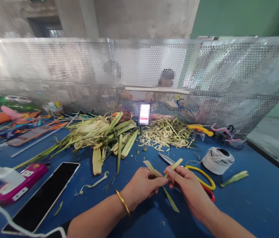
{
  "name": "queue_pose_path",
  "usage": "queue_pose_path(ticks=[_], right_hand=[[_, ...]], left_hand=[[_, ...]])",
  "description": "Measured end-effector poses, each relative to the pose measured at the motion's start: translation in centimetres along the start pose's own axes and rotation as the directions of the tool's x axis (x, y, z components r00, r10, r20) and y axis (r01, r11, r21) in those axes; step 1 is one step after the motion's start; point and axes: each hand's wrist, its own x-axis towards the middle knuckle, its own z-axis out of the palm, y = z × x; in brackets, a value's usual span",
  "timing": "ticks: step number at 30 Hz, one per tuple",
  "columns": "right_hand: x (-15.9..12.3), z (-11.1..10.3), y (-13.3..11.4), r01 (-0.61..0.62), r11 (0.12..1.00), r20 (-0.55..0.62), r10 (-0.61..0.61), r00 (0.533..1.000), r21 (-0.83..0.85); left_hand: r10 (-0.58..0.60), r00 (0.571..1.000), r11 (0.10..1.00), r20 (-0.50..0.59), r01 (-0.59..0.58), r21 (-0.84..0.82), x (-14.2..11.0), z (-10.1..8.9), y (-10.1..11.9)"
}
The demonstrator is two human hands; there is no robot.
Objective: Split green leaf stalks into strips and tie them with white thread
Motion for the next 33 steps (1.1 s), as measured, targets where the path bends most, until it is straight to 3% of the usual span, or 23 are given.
queue_pose_path(ticks=[6,11,15,21,29,33], right_hand=[[-0.3,0.2,0.1,0.043,0.995,-0.075,-0.050,0.996,-0.094],[-0.6,0.3,0.3,0.052,0.993,-0.156,-0.069,0.985,-0.106],[-0.3,0.0,0.5,0.062,0.984,-0.107,-0.081,0.991,-0.167],[0.1,-0.2,0.2,0.043,0.977,0.016,-0.041,0.999,-0.208],[0.1,-0.3,0.6,0.038,0.964,-0.046,-0.052,0.998,-0.264],[0.1,-0.4,1.3,0.022,0.972,-0.015,-0.026,1.000,-0.235]], left_hand=[[0.105,0.994,0.990,-0.033,-0.101,0.099,0.1,0.3,-0.4],[0.135,0.991,0.987,0.020,-0.136,0.080,0.4,0.1,-1.0],[0.159,0.987,0.980,0.021,-0.161,0.121,0.6,0.1,-1.5],[0.071,0.997,0.995,-0.011,-0.070,0.070,0.0,0.5,-0.8],[0.117,0.989,0.993,-0.085,-0.117,0.005,0.4,0.4,-1.1],[0.214,0.977,0.976,-0.013,-0.214,0.041,0.5,0.3,-1.6]])
